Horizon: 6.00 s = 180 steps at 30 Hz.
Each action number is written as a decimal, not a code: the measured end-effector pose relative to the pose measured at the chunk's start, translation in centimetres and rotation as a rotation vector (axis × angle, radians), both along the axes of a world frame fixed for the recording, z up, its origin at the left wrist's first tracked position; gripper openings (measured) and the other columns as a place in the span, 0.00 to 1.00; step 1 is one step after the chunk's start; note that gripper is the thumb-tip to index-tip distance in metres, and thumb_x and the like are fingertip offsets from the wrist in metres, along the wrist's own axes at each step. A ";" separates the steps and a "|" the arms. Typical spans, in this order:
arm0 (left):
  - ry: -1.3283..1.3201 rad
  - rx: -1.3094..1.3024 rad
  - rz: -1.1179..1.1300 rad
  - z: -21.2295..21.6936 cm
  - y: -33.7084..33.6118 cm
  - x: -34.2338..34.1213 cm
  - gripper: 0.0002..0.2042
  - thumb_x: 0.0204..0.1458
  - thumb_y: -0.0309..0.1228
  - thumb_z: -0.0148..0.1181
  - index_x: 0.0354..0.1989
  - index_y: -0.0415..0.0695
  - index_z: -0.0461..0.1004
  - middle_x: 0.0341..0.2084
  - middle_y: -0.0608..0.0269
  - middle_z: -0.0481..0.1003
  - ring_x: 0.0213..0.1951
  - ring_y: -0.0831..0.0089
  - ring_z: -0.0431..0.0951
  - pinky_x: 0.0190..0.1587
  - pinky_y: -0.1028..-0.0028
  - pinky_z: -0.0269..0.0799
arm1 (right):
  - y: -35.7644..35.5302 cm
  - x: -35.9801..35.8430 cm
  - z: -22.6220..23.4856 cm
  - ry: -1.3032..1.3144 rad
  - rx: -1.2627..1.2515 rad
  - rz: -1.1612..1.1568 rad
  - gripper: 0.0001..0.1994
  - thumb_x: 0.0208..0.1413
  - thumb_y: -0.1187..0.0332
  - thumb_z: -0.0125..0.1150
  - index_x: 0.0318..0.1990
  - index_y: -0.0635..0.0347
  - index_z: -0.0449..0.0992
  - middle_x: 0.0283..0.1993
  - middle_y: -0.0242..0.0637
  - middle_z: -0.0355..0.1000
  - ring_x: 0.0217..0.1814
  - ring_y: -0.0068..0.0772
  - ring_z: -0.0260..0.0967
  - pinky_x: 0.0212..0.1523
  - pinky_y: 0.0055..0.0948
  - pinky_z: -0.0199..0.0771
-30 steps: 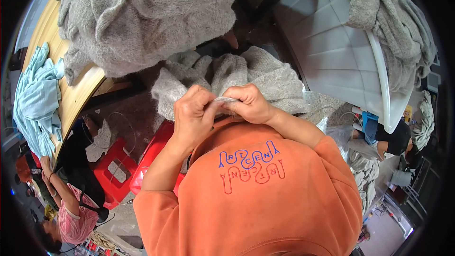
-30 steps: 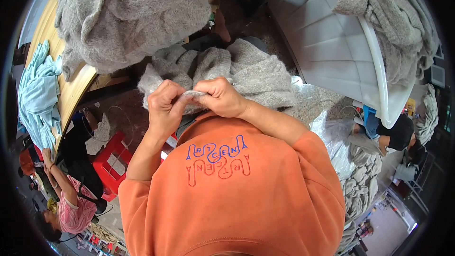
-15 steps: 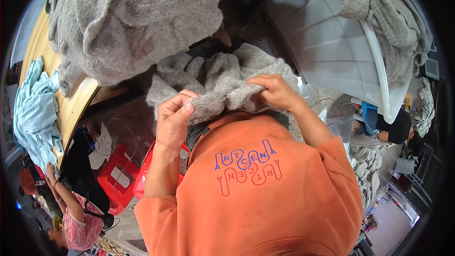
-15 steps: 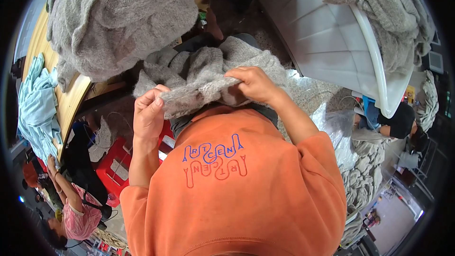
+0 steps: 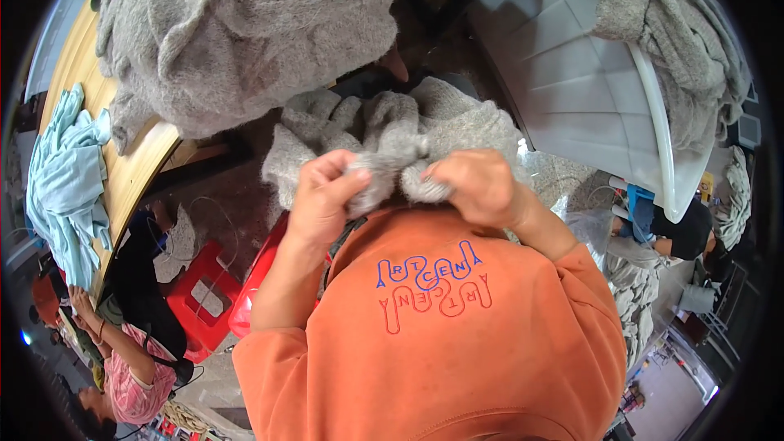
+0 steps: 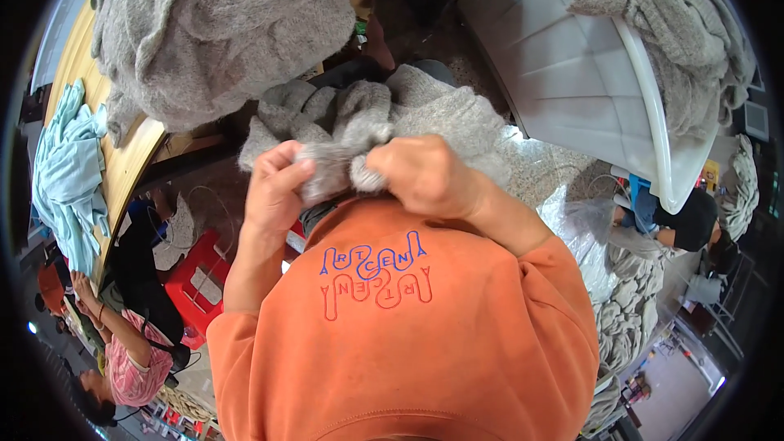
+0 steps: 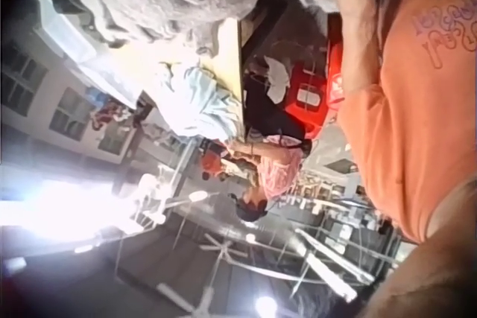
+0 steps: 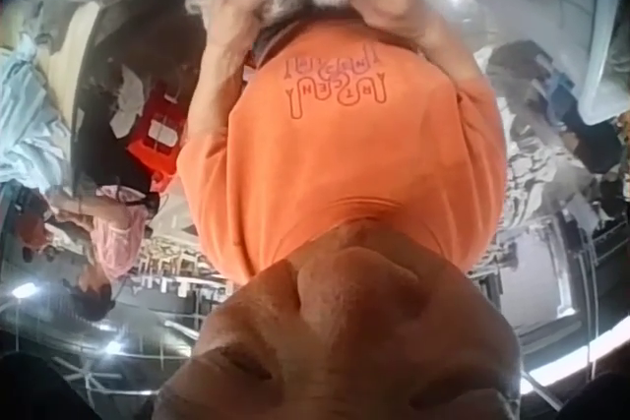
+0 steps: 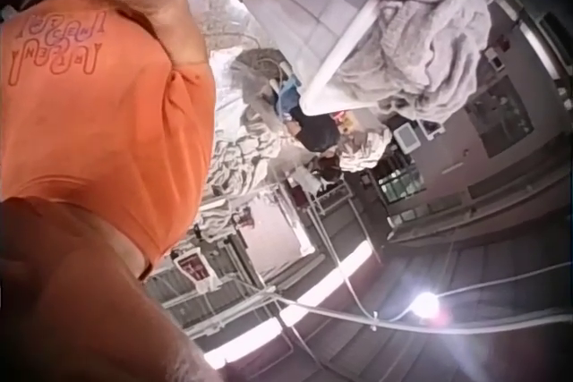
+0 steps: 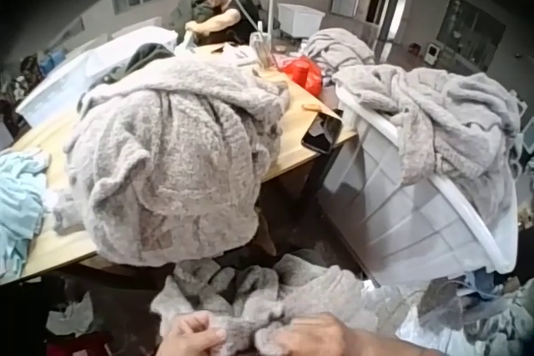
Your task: The worker is inspecting pieces of grey fleece fabric, picking off lint or loose threads with their fingers and organizing the pieces.
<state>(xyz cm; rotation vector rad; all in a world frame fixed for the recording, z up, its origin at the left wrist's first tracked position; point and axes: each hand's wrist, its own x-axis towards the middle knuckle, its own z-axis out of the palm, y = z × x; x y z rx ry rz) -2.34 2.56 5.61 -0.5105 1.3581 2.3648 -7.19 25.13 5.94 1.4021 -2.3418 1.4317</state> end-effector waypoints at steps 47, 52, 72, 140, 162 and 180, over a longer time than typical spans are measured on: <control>0.337 -0.864 -0.042 -1.0 1.8 0.9 0.05 0.44 0.22 0.59 0.28 0.35 0.77 0.20 0.63 0.75 0.25 0.81 0.70 0.29 0.78 0.67 | -3.4 0.9 -4.6 0.304 0.024 -0.176 0.06 0.43 0.69 0.55 0.23 0.55 0.65 0.20 0.33 0.62 0.18 0.32 0.66 0.17 0.31 0.65; 0.133 -0.429 0.067 -2.1 2.3 0.7 0.01 0.47 0.19 0.58 0.28 0.35 0.76 0.21 0.71 0.73 0.24 0.86 0.66 0.25 0.83 0.62 | -3.5 0.3 -4.1 0.381 0.082 -0.189 0.07 0.41 0.69 0.57 0.22 0.54 0.64 0.17 0.29 0.59 0.16 0.27 0.63 0.16 0.27 0.63; 0.272 -0.539 0.076 -1.9 2.2 0.3 0.03 0.46 0.18 0.59 0.30 0.35 0.75 0.22 0.71 0.73 0.25 0.87 0.66 0.28 0.84 0.62 | -3.7 0.4 -3.5 0.249 0.095 -0.200 0.09 0.33 0.73 0.58 0.24 0.57 0.65 0.17 0.31 0.60 0.17 0.31 0.64 0.17 0.29 0.63; 0.323 -0.990 0.158 -12.7 -3.9 4.0 0.09 0.43 0.22 0.55 0.35 0.35 0.73 0.27 0.53 0.78 0.32 0.68 0.77 0.36 0.72 0.70 | 5.0 0.1 -10.4 -0.761 -0.009 -0.643 0.18 0.36 0.84 0.48 0.38 0.66 0.75 0.32 0.43 0.76 0.37 0.36 0.73 0.42 0.30 0.71; 1.568 -0.157 -0.286 37.7 35.2 -22.6 0.35 0.51 0.35 0.57 0.64 0.35 0.49 0.60 0.45 0.57 0.58 0.64 0.63 0.58 0.73 0.57 | 14.7 6.3 -13.4 -1.405 -0.939 -0.557 0.08 0.55 0.69 0.53 0.40 0.60 0.72 0.38 0.40 0.73 0.35 0.29 0.72 0.30 0.25 0.71; 1.333 -1.602 -0.424 13.2 9.9 -17.7 0.23 0.39 0.29 0.64 0.48 0.39 0.70 0.50 0.46 0.67 0.49 0.52 0.69 0.51 0.63 0.67 | 13.1 6.0 -12.6 -1.531 -0.460 -0.475 0.09 0.51 0.72 0.56 0.39 0.64 0.71 0.33 0.37 0.74 0.30 0.22 0.71 0.28 0.19 0.69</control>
